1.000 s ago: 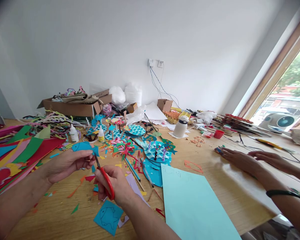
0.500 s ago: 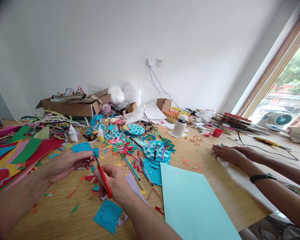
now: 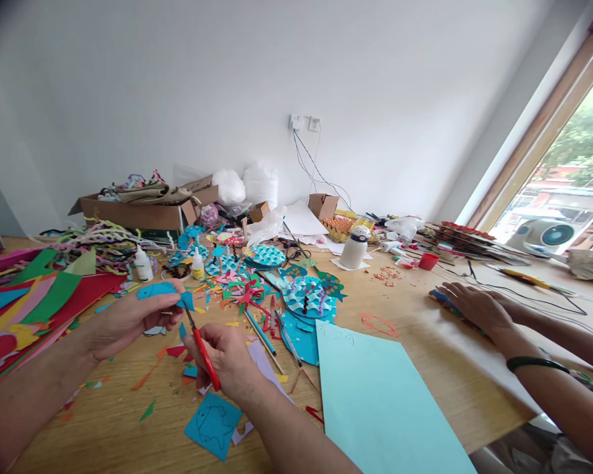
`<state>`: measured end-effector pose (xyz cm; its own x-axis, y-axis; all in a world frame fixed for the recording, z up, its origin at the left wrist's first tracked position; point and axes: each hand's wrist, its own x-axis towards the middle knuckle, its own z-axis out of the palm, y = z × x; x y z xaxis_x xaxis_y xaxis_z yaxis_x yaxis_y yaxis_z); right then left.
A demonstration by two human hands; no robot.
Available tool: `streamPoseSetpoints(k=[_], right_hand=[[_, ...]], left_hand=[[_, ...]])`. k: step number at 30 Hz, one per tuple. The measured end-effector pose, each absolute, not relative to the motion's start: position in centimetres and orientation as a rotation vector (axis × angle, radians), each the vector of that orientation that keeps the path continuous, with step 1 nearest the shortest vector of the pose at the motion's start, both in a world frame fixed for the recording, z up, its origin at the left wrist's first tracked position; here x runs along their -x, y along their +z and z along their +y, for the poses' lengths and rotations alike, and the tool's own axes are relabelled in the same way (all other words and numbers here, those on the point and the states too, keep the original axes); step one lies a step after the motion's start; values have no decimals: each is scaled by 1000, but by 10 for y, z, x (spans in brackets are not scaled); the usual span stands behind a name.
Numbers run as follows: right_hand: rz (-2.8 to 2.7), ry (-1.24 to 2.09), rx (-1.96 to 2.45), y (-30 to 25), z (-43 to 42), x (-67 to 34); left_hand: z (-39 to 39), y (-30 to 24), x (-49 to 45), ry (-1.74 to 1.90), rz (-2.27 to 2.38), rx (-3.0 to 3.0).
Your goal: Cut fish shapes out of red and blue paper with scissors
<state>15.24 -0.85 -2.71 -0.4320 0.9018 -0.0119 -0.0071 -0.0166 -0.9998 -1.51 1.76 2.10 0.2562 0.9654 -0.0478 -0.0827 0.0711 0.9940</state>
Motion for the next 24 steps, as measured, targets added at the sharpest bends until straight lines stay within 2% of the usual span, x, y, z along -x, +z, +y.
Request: streamPoseSetpoints(k=[24], right_hand=[[-1583,1549,979,-26,-7,-153]], left_hand=[[20,42,27,834,1185,-1628]])
